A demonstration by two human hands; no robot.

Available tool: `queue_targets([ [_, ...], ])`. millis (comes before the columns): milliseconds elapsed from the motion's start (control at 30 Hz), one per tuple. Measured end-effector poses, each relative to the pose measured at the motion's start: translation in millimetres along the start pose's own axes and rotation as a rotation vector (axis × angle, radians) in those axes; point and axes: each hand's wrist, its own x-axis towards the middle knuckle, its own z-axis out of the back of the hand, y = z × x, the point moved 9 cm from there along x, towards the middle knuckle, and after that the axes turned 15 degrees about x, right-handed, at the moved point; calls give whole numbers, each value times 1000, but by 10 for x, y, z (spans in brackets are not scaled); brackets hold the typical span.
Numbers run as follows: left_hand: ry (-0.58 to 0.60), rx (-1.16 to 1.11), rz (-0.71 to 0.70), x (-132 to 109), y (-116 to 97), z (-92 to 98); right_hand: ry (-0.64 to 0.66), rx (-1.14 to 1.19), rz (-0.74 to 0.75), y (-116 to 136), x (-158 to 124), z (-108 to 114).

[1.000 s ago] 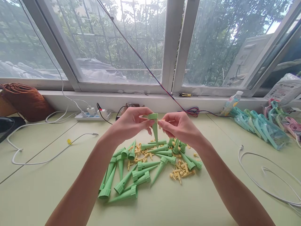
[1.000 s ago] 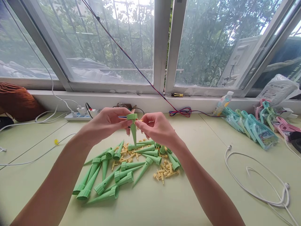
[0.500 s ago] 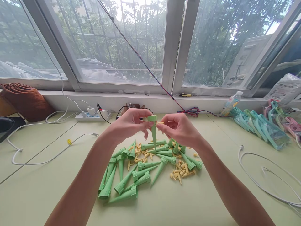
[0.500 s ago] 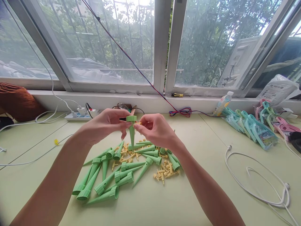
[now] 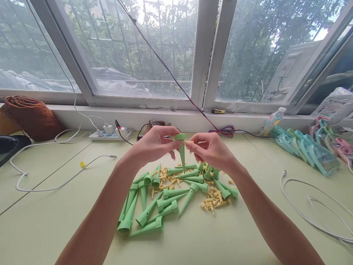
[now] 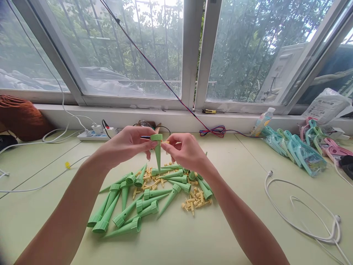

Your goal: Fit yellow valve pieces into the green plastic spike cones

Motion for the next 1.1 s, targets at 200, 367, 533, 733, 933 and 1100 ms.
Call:
queue_targets([
  [200, -67, 239, -45, -23, 38, 67, -26, 7, -25, -58, 4, 13],
  [367, -118, 535, -52, -97, -22, 126, -39, -14, -8, -64, -10, -3],
  [533, -143, 723, -60, -175, -114, 143, -17, -46, -37, -105, -52, -78],
  [733, -81, 768, -109, -221, -120, 56, 36, -59, -87, -164, -106, -183],
  [933, -18, 793, -151, -256, -206, -54, 94, -172, -90, -105, -137, -250],
  [1100, 10, 861, -151, -312, -283, -117, 131, -280, -62, 42, -179, -290],
])
